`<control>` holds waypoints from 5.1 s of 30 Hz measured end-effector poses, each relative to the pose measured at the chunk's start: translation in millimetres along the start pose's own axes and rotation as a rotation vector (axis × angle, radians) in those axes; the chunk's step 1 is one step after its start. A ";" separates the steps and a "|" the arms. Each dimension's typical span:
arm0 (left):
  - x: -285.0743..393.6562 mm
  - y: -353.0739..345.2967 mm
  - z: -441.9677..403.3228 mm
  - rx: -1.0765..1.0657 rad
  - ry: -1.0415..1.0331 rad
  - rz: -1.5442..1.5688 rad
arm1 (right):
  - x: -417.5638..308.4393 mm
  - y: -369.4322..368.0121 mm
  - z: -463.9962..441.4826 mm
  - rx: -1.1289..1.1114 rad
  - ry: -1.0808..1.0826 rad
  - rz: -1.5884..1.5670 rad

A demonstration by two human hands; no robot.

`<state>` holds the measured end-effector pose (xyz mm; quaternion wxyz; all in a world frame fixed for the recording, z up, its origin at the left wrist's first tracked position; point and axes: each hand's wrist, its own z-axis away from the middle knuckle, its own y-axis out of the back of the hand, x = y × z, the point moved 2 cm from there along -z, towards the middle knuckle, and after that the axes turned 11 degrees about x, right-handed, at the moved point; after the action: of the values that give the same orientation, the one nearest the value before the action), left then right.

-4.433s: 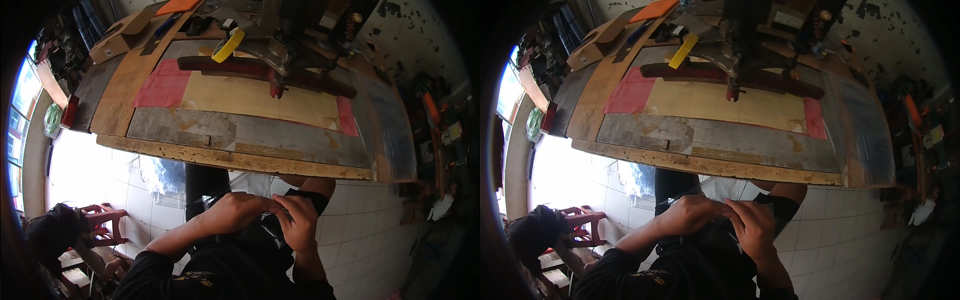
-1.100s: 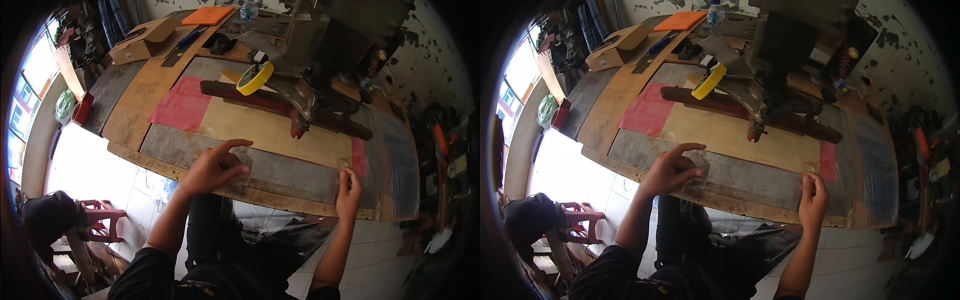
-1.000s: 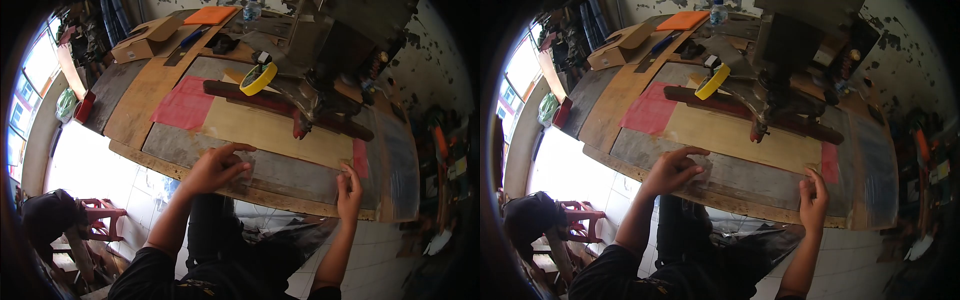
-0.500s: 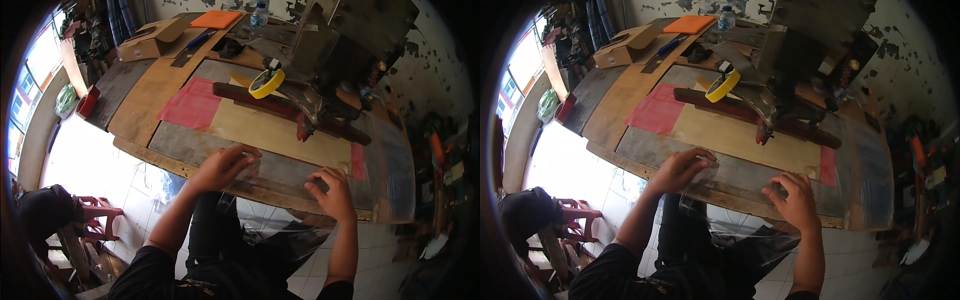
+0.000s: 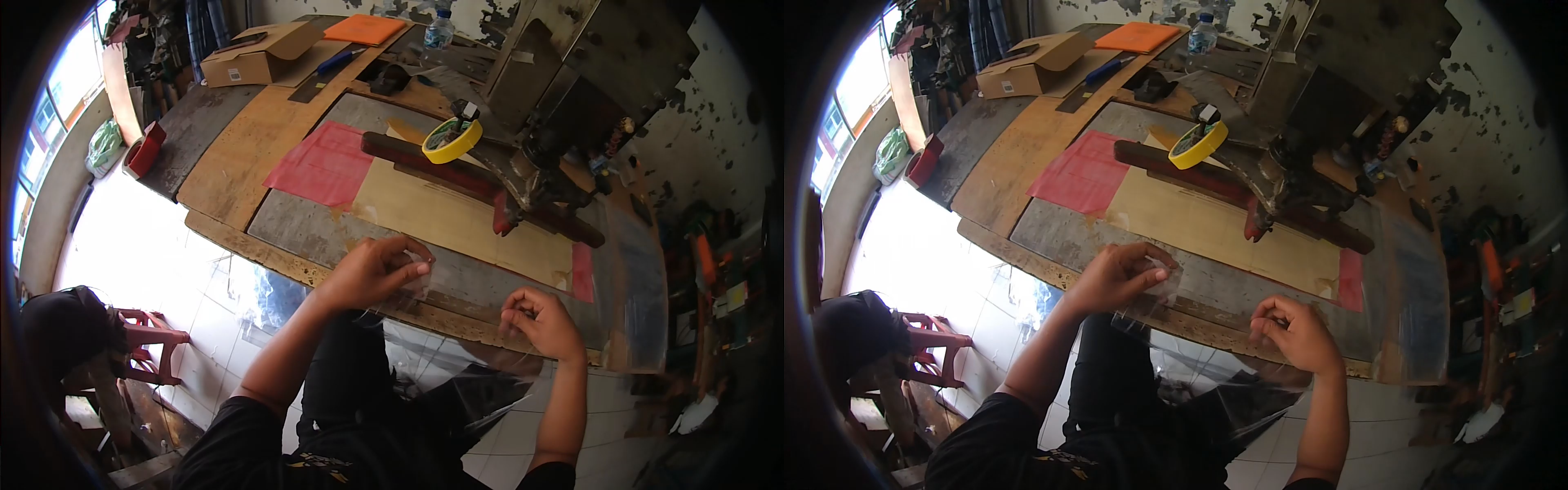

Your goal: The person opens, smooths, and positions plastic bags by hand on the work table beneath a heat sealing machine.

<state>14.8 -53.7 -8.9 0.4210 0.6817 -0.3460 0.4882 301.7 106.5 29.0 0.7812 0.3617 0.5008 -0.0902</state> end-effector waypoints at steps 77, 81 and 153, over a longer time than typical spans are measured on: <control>-5.0 -0.9 1.1 0.176 -0.004 0.009 | 13.6 23.1 33.1 0.262 0.320 0.097; -8.0 -0.2 0.2 0.228 -0.019 0.028 | 34.8 36.9 46.0 0.254 0.295 0.074; -13.8 0.2 -3.3 0.275 0.020 -0.035 | 19.8 59.6 55.4 0.555 0.147 -0.133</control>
<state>9.5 -50.0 -21.5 0.3354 0.7341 -0.2597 0.5303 381.0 117.6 53.6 0.6063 0.5337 0.5348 -0.2481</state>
